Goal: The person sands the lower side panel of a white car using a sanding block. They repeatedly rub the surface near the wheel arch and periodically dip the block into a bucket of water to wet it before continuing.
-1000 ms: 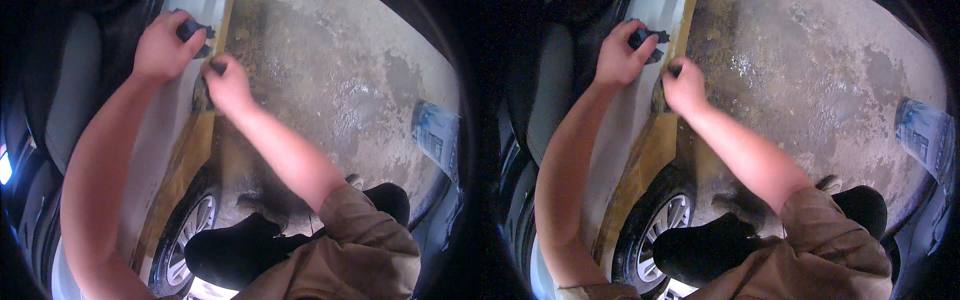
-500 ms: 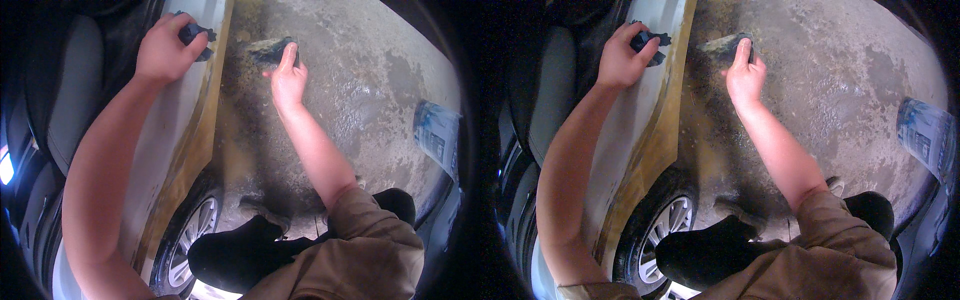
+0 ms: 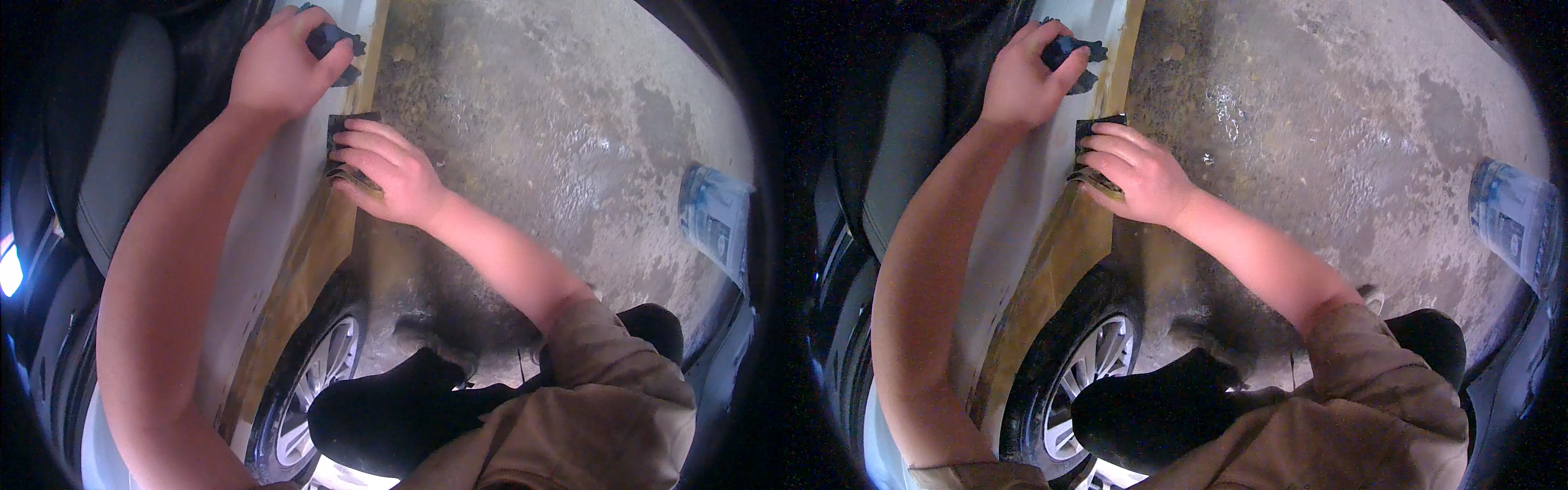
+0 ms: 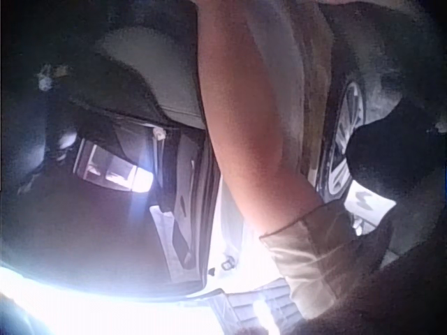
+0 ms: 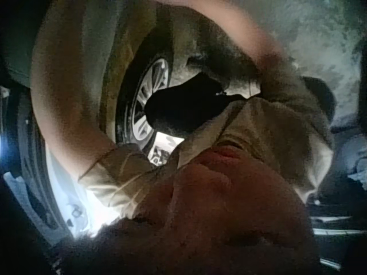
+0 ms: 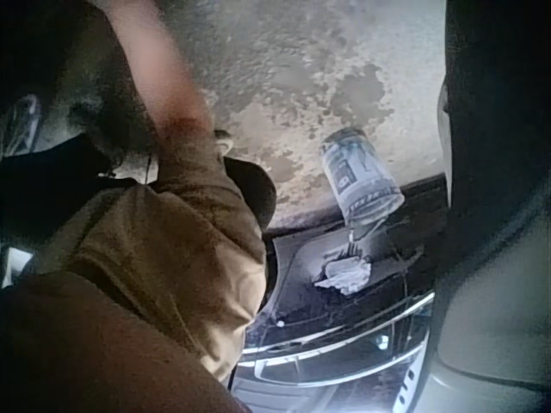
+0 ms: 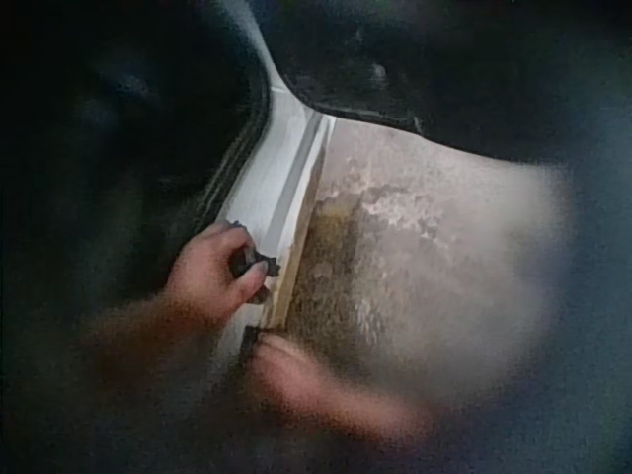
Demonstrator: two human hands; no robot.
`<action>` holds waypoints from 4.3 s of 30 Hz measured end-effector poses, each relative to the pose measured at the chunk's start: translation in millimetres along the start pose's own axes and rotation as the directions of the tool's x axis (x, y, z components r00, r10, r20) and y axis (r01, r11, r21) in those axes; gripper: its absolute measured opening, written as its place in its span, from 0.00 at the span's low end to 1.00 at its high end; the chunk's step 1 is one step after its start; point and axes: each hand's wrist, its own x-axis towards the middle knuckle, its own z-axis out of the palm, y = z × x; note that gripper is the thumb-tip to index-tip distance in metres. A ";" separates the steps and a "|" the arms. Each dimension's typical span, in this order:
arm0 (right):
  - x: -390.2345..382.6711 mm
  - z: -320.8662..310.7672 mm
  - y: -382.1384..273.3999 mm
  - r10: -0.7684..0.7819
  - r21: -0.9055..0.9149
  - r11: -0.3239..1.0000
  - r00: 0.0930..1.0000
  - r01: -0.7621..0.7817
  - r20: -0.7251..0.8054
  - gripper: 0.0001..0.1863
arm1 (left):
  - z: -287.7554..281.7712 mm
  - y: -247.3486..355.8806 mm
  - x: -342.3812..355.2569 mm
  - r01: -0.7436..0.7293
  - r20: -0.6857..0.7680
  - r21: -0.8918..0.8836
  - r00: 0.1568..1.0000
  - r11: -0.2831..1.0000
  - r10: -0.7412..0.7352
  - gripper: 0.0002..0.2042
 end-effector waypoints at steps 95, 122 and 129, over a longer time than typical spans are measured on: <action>-12.3 26.3 1.5 -0.357 0.035 0.932 0.932 0.360 -0.068 0.09 | -2.0 2.3 0.3 -0.034 -0.005 -0.003 0.999 0.999 0.034 0.15; -13.2 17.2 12.8 -0.208 -0.046 0.977 0.977 0.206 -0.036 0.16 | -5.4 4.7 -0.8 0.037 0.051 -0.054 0.998 0.998 -0.034 0.16; 28.5 -7.5 83.8 -0.321 -0.283 0.901 0.944 0.329 0.075 0.19 | -4.2 9.0 2.2 0.046 0.022 -0.070 0.999 0.996 -0.045 0.15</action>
